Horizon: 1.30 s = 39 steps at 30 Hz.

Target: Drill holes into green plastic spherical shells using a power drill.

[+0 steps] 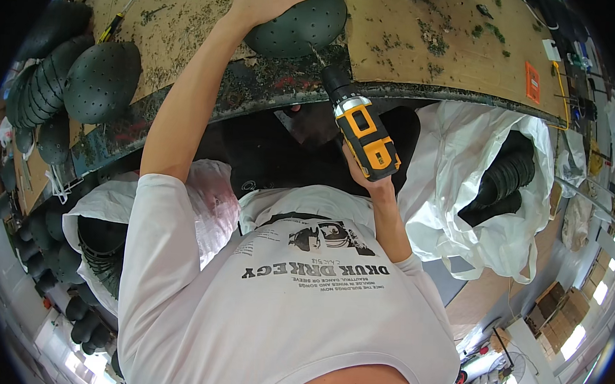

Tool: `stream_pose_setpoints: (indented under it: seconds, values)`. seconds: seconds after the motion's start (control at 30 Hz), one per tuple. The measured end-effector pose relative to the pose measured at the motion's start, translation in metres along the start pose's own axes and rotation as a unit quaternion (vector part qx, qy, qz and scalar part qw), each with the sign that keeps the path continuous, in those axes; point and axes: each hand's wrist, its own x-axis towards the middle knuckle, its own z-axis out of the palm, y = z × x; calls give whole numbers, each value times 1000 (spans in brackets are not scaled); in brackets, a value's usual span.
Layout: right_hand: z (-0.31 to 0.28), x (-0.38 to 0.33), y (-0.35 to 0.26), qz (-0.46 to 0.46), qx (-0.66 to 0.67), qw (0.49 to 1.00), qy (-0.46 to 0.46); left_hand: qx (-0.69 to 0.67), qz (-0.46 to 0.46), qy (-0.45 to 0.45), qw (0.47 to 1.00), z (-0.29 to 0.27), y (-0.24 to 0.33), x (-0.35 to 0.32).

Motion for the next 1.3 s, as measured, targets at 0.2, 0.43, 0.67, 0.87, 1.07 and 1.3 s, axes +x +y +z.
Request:
stream_pose_setpoints:
  seconds: [0.2,0.43,0.67,0.87,1.07,1.3]
  values:
    - [-2,3,-1,213,120,966,-80,-9,32,10,999,0,1,2]
    - [5,26,2,323,115,929,-140,-26,18,0,999,-4,3,2]
    - [3,18,15,186,92,972,-109,-41,3,1,999,-2,5,3]
    - [-50,-9,-10,164,-106,970,-144,-37,38,38,998,3,1,-4]
    - [-56,71,56,354,110,929,4,-24,111,192,975,4,-15,-21]
    - [-38,97,134,178,143,966,125,-672,-295,192,651,48,56,-128]
